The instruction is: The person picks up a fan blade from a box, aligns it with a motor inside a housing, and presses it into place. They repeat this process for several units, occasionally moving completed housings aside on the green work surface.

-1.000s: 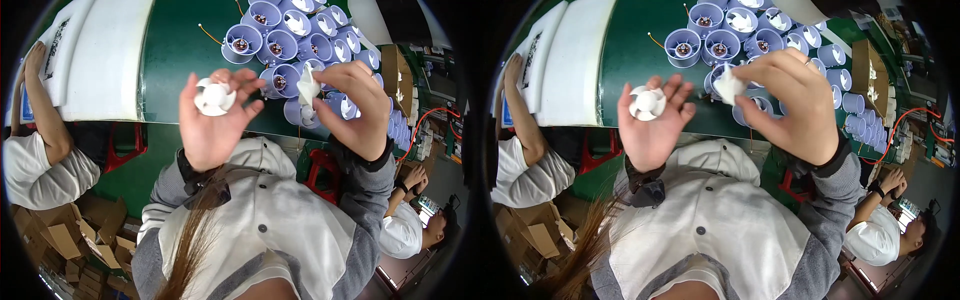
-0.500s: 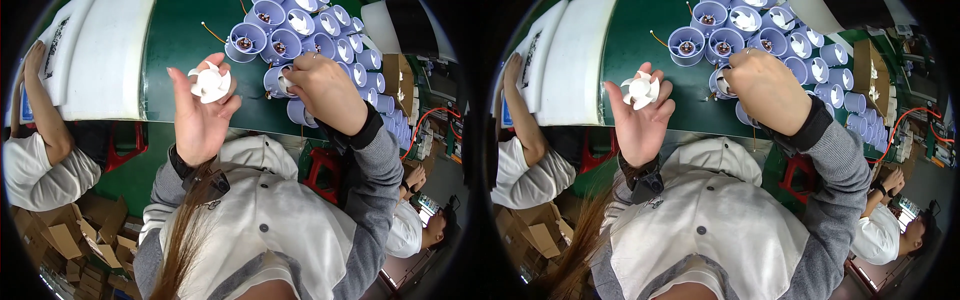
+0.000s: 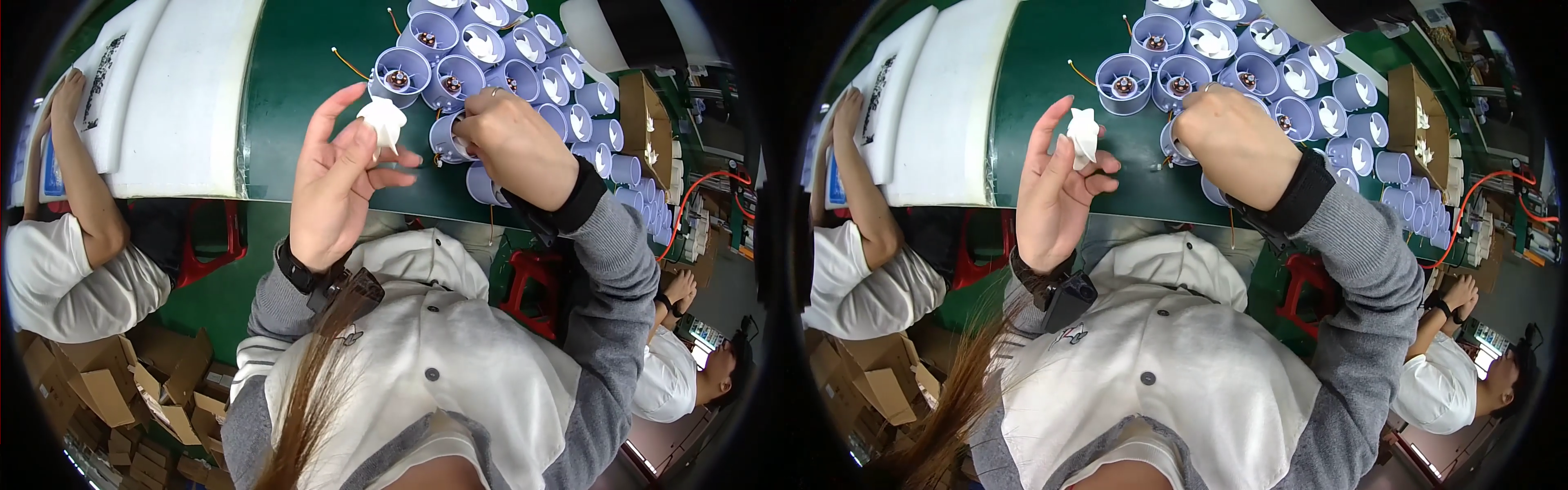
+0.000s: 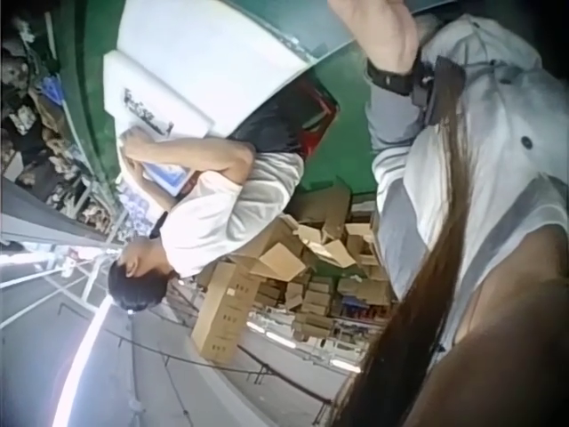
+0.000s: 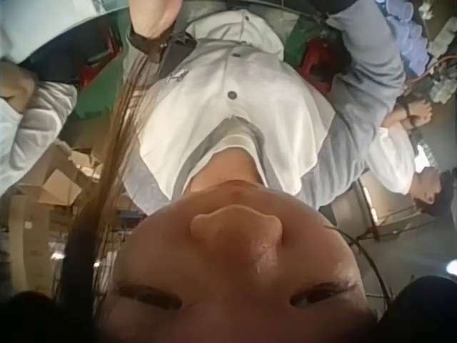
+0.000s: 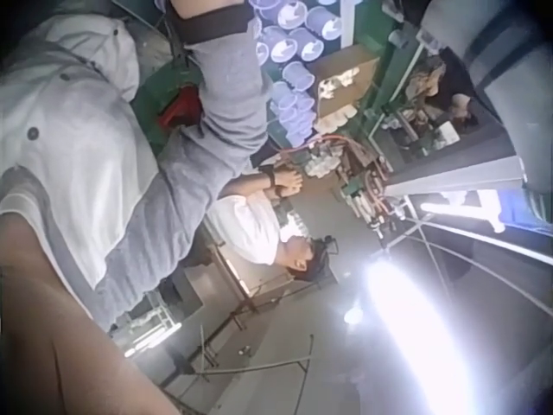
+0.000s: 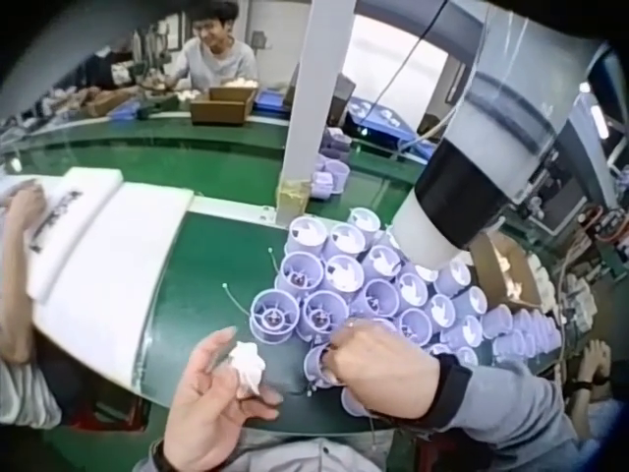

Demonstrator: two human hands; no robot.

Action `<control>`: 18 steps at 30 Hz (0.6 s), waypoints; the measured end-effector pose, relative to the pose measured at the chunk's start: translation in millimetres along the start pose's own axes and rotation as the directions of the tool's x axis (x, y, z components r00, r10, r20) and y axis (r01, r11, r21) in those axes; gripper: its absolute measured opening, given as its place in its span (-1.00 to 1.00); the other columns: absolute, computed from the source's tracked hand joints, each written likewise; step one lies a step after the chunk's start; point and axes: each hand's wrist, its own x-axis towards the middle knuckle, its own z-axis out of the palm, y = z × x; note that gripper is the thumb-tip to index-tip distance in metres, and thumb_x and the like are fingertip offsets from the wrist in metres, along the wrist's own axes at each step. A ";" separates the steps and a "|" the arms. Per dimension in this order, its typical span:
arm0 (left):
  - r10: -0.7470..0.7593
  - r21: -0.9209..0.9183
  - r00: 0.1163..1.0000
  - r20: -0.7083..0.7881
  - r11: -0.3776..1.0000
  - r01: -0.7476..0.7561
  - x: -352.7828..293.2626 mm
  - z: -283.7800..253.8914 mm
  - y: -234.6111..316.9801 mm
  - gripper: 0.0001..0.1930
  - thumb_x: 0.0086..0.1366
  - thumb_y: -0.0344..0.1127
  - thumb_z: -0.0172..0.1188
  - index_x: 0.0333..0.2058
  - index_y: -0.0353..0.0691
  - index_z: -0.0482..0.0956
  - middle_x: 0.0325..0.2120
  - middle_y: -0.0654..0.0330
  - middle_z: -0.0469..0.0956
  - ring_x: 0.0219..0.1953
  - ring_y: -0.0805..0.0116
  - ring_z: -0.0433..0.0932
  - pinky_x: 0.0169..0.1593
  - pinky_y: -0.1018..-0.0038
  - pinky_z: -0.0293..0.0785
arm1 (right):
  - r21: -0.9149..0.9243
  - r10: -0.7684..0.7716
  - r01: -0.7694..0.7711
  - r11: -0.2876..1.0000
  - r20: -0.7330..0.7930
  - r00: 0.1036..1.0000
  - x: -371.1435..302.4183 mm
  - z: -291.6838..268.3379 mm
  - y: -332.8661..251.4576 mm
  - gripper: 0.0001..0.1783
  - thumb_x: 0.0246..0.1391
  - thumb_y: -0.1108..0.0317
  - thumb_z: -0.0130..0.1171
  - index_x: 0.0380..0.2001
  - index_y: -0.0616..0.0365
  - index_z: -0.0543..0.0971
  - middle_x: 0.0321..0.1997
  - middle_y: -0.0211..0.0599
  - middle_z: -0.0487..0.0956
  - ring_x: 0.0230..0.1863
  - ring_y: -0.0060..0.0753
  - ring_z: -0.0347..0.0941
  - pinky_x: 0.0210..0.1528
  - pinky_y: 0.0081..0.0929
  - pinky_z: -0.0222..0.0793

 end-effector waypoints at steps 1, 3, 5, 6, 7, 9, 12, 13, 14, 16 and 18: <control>-0.013 -0.037 0.999 0.029 0.999 0.014 -0.2 -2.8 0.8 -0.62 0.32 -0.35 0.06 0.08 -0.33 0.29 -0.10 0.13 0.44 -0.23 0.39 0.51 -0.26 0.58 0.48 | 0.007 -0.020 0.020 1.000 0.016 1.000 0.8 -0.1 -0.5 -0.89 -0.22 0.53 0.22 -0.51 0.27 0.53 -0.47 -0.15 0.45 -0.31 -0.08 0.42 -0.27 -0.26 0.36; -0.004 -0.011 1.000 0.023 1.000 0.004 0.8 -6.3 -0.2 -0.63 0.31 -0.38 0.07 0.06 -0.32 0.30 -0.12 0.14 0.45 -0.23 0.40 0.51 -0.26 0.59 0.48 | -0.009 -0.004 0.004 1.000 0.019 1.000 1.6 -0.4 -1.1 -0.89 -0.22 0.53 0.22 -0.52 0.27 0.52 -0.46 -0.15 0.45 -0.30 -0.09 0.42 -0.27 -0.26 0.35; 0.002 0.039 1.000 0.015 0.999 -0.003 3.1 -8.0 -0.5 -0.65 0.29 -0.43 0.08 0.04 -0.32 0.33 -0.14 0.15 0.47 -0.22 0.42 0.52 -0.27 0.60 0.48 | -0.037 0.040 -0.039 0.999 0.027 0.999 1.3 -0.3 -1.2 -0.90 -0.22 0.52 0.21 -0.53 0.26 0.51 -0.44 -0.14 0.46 -0.30 -0.10 0.42 -0.27 -0.27 0.34; 0.003 0.043 1.000 0.016 0.999 -0.004 4.5 -6.3 2.1 -0.65 0.29 -0.43 0.08 0.04 -0.32 0.33 -0.14 0.15 0.47 -0.22 0.42 0.52 -0.27 0.60 0.48 | -0.036 0.039 -0.038 0.999 0.024 0.999 0.9 -0.3 -0.9 -0.90 -0.22 0.52 0.21 -0.53 0.26 0.51 -0.44 -0.14 0.46 -0.30 -0.10 0.42 -0.27 -0.27 0.34; 0.037 0.188 0.998 0.056 0.981 -0.047 6.5 -2.9 6.4 -0.64 0.27 -0.45 0.10 0.04 -0.33 0.33 -0.15 0.16 0.47 -0.21 0.43 0.52 -0.27 0.61 0.47 | -0.068 0.012 -0.012 0.998 0.000 1.000 0.3 0.2 -0.2 -0.89 -0.21 0.51 0.22 -0.52 0.26 0.51 -0.45 -0.15 0.47 -0.30 -0.10 0.42 -0.27 -0.28 0.34; 0.085 0.461 0.985 0.148 0.876 -0.145 10.9 3.6 15.5 -0.61 0.23 -0.48 0.14 0.03 -0.33 0.34 -0.17 0.16 0.48 -0.20 0.45 0.51 -0.27 0.63 0.45 | -0.130 -0.047 0.040 0.991 -0.048 0.998 -0.5 1.0 1.1 -0.87 -0.21 0.49 0.23 -0.49 0.25 0.53 -0.47 -0.15 0.48 -0.30 -0.11 0.43 -0.28 -0.28 0.34; 0.174 0.628 0.956 0.235 0.723 -0.286 32.1 5.3 23.0 -0.58 0.19 -0.50 0.19 0.03 -0.35 0.34 -0.16 0.15 0.49 -0.19 0.46 0.51 -0.25 0.64 0.45 | -0.069 -0.055 0.047 0.997 -0.117 0.992 -6.2 -11.3 -0.4 -0.82 -0.20 0.50 0.25 -0.42 0.24 0.55 -0.46 -0.18 0.50 -0.35 -0.14 0.43 -0.32 -0.29 0.34; 0.208 0.692 0.935 0.287 0.630 -0.353 41.8 4.3 25.1 -0.56 0.16 -0.51 0.22 0.03 -0.36 0.35 -0.16 0.14 0.50 -0.19 0.47 0.51 -0.23 0.65 0.46 | -0.042 -0.056 0.051 0.998 -0.150 0.987 -9.2 -17.4 -2.0 -0.79 -0.20 0.51 0.25 -0.38 0.24 0.57 -0.45 -0.20 0.50 -0.38 -0.15 0.43 -0.35 -0.30 0.34; 0.217 0.694 0.930 0.298 0.620 -0.367 48.2 3.9 28.8 -0.56 0.16 -0.51 0.22 0.03 -0.36 0.35 -0.16 0.14 0.50 -0.19 0.47 0.51 -0.23 0.65 0.46 | -0.051 -0.062 0.054 0.997 -0.163 0.985 -18.2 -27.2 -11.2 -0.79 -0.20 0.51 0.25 -0.38 0.24 0.57 -0.45 -0.20 0.50 -0.38 -0.15 0.43 -0.35 -0.30 0.34; 0.222 0.769 0.902 0.372 0.470 -0.433 71.1 -6.5 34.7 -0.56 0.15 -0.53 0.23 0.02 -0.39 0.35 -0.15 0.10 0.50 -0.17 0.45 0.52 -0.17 0.64 0.47 | 0.079 -0.020 0.040 0.996 -0.236 0.972 -36.2 -42.9 -27.3 -0.74 -0.19 0.53 0.26 -0.30 0.24 0.57 -0.43 -0.24 0.51 -0.42 -0.19 0.43 -0.38 -0.33 0.34; 0.205 0.792 0.883 0.423 0.390 -0.470 79.7 -3.2 36.4 -0.56 0.14 -0.55 0.23 0.01 -0.40 0.36 -0.14 0.08 0.50 -0.16 0.44 0.53 -0.14 0.64 0.48 | 0.143 0.022 0.018 0.989 -0.277 0.961 -53.3 -46.3 -34.1 -0.71 -0.18 0.55 0.26 -0.27 0.23 0.58 -0.43 -0.26 0.52 -0.44 -0.21 0.42 -0.40 -0.35 0.35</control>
